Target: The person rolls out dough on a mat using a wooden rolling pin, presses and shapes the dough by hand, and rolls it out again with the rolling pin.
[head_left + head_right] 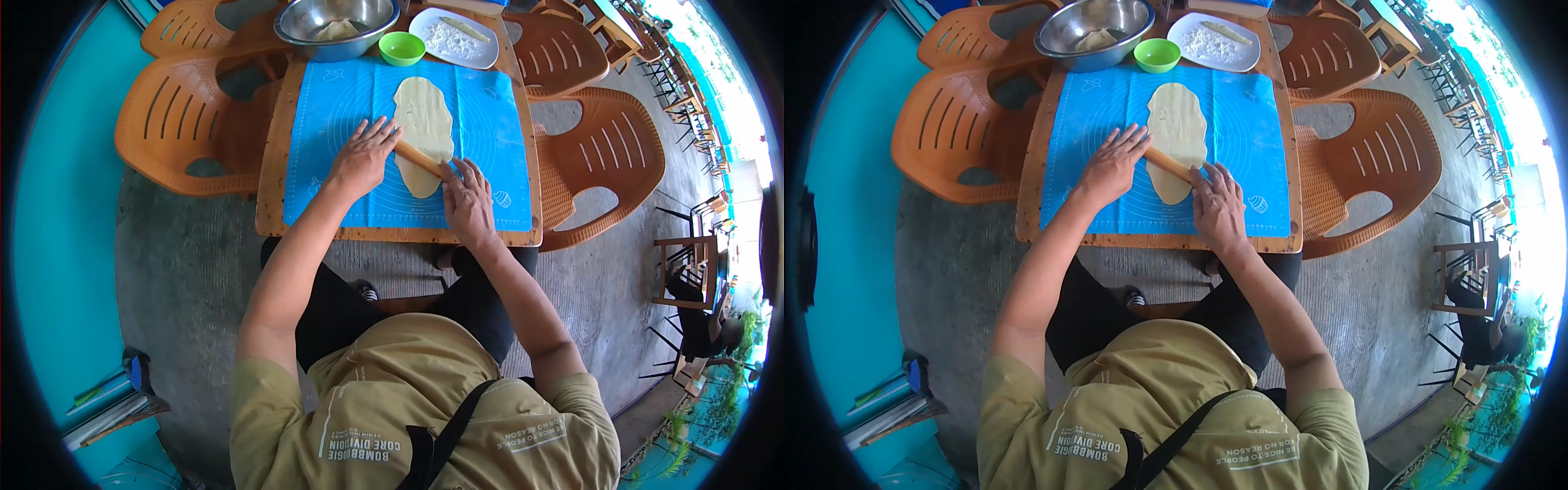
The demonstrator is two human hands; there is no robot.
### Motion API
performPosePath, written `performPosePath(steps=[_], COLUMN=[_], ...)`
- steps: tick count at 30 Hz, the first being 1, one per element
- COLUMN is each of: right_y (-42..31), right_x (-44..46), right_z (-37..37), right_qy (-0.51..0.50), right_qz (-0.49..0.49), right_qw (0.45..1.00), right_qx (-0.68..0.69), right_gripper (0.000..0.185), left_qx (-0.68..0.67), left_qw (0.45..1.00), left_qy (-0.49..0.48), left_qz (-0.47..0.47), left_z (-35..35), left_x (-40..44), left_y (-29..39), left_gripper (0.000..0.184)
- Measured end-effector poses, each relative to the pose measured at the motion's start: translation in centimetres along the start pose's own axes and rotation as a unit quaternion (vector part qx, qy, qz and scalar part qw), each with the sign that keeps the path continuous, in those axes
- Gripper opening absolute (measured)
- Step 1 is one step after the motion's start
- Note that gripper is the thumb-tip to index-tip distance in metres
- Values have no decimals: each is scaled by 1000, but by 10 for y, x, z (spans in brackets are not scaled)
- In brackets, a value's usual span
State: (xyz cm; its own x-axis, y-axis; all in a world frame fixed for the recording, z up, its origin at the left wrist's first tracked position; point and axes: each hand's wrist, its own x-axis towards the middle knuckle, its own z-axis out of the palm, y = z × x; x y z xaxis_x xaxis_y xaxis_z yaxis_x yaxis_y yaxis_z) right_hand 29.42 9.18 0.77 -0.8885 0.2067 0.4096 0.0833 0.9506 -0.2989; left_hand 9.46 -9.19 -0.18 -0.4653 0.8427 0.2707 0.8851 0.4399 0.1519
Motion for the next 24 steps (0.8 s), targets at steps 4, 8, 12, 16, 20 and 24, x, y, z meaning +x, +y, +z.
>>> performPosePath(steps=[4,8,12,16,20,24], right_y=[-1,-7,-12,-17,-18,-18], right_x=[-8,-13,-19,-25,-36,-46], right_z=[1,-3,-7,-9,-7,-7], right_qy=[-23,-52,-56,-66,-65,-56], right_qz=[-28,-25,-33,-41,-58,-74], right_qw=[999,998,998,997,996,996], right_qx=[6,14,19,-7,-11,-8], right_gripper=[50,52,53,53,56,59], left_qx=[18,19,26,50,61,47], left_qw=[1000,999,999,997,997,998], left_qy=[-12,-33,-36,-37,-16,3], left_qz=[2,-3,-20,-37,-41,-32], left_z=[-10,-17,-29,-34,-40,-48], left_x=[-9,-23,-38,-53,-66,-76], left_y=[0,4,13,24,33,41], left_gripper=[53,53,54,54,52,50])
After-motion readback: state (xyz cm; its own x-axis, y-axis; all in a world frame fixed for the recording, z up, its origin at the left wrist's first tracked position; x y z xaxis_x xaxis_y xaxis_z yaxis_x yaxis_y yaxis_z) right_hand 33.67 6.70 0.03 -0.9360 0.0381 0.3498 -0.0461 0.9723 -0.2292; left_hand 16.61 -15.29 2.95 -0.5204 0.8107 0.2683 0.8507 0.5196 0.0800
